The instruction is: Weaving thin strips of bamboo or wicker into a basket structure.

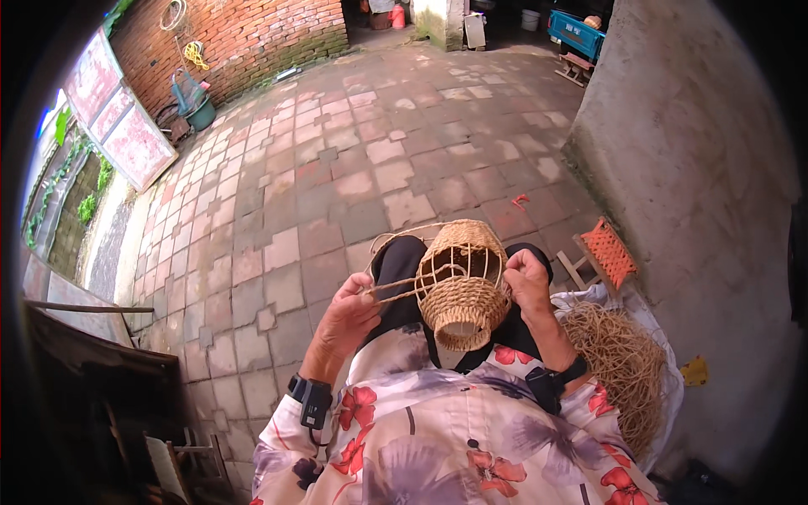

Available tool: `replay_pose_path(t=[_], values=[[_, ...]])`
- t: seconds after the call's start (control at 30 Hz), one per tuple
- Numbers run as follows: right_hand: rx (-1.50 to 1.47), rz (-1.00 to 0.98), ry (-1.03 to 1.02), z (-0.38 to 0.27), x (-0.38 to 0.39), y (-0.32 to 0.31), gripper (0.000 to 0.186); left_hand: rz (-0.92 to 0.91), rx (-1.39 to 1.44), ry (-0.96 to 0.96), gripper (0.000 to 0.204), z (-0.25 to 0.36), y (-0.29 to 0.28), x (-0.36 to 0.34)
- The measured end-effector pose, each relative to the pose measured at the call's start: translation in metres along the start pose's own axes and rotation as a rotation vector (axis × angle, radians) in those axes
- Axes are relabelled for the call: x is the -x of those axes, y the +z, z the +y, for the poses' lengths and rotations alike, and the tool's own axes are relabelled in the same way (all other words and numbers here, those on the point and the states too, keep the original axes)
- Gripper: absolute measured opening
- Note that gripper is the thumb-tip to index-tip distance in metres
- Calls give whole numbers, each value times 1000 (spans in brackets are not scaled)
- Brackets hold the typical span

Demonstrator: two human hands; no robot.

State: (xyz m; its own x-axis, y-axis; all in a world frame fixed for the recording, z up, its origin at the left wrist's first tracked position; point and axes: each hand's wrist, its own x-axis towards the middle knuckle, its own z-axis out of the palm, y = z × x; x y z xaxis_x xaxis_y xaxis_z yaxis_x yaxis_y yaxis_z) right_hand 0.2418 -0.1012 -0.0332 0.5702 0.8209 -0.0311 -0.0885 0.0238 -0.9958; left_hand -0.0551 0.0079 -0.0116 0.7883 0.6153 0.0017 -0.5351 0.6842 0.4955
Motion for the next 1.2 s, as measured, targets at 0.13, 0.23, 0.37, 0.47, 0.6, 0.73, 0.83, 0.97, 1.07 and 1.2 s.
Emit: replay_pose_path(t=[0.13,0.23,0.37,0.47,0.6,0.73,0.83,0.97,1.07,1.2], values=[[53,5,17,-1,-2,3,10,694,-637,24,19,13,-81,31],[101,-87,52,-7,-3,3,9,785,-144,-125,41,25,-178,78],[677,196,-372,-50,-2,10,15,1231,-606,-87,64,37,-139,91],[705,-8,-536,-81,2,48,15,1305,-856,174,54,45,-117,80],[949,-283,-584,-75,-9,78,17,618,-562,-131,25,23,-39,35],[1155,-312,-586,-68,-11,87,19,403,-354,-434,22,-13,15,5],[1032,-258,-555,-68,-3,83,13,414,-243,-385,22,-26,24,-19],[901,-56,-498,-62,15,72,8,479,-548,-276,23,-37,34,-45],[803,29,-420,-54,21,57,8,492,-759,-131,21,-42,44,-55],[562,107,-389,-42,19,35,8,472,-742,-51,21,-41,46,-48]])
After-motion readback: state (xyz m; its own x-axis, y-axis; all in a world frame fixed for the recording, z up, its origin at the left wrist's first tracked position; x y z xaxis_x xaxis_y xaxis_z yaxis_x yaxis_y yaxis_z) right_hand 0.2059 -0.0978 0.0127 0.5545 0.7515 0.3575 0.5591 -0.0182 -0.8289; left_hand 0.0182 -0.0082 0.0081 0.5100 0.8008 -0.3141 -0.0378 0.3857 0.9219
